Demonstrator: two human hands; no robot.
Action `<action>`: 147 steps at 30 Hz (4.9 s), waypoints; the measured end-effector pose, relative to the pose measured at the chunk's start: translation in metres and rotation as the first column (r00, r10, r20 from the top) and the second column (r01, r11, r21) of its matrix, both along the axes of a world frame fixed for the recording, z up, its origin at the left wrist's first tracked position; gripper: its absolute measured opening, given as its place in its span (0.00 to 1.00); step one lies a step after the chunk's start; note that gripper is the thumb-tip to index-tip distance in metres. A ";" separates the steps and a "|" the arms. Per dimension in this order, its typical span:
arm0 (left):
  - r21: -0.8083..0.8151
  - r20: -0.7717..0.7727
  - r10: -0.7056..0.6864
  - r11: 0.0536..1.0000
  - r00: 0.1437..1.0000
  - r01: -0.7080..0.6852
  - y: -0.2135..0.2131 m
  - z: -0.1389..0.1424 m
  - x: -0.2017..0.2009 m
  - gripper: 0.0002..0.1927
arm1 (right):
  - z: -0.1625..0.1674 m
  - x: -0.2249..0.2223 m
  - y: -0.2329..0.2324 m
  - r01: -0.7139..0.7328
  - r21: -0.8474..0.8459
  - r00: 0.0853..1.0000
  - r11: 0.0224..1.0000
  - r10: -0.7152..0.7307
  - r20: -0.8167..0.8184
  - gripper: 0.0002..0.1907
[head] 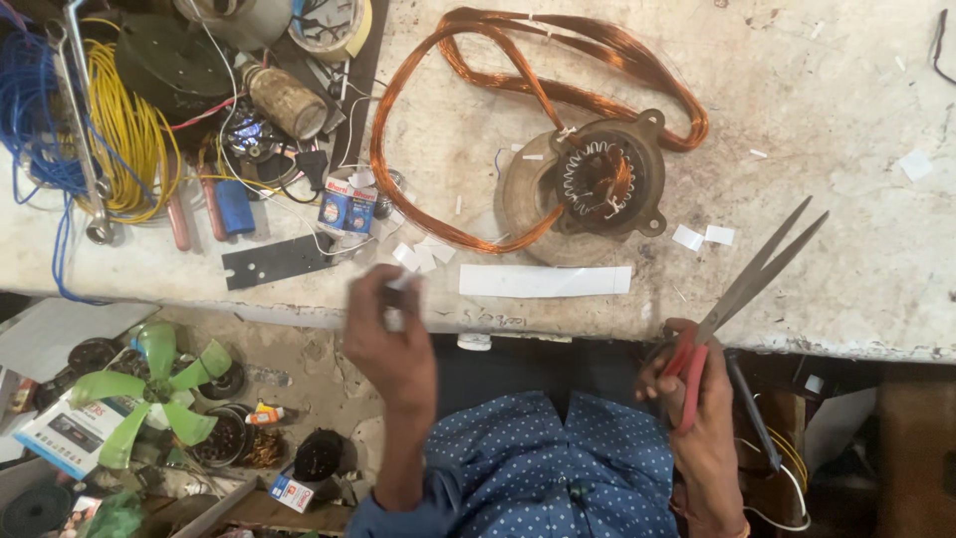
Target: The person cuts small white insulating strips from a roll using scissors and places them between layers of copper wire on a motor stator. They then continue winding the copper wire around the stator core, inserting additional insulating strips as needed.
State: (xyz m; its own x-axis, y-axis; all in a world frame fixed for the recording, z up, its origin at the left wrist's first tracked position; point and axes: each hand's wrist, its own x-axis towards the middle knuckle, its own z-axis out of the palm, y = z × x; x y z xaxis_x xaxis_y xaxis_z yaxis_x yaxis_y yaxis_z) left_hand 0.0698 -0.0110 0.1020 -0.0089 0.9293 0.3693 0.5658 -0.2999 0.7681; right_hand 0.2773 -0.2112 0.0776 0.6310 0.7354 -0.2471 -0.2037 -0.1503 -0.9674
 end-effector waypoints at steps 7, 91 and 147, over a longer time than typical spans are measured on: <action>-0.288 0.791 -0.332 0.539 0.514 0.791 -0.059 0.015 0.089 0.10 | 0.026 -0.025 -0.007 -0.095 0.125 0.983 0.988 0.113 -0.142 0.48; 0.006 -0.370 -0.113 0.992 0.922 0.124 0.038 -0.007 -0.002 0.09 | -0.019 -0.023 -0.005 0.079 0.107 0.986 0.991 -0.062 -0.157 0.33; -0.268 0.667 -0.524 0.495 0.530 0.827 -0.050 0.013 0.125 0.10 | 0.002 -0.031 -0.019 -0.109 -0.094 0.992 0.990 0.114 0.053 0.42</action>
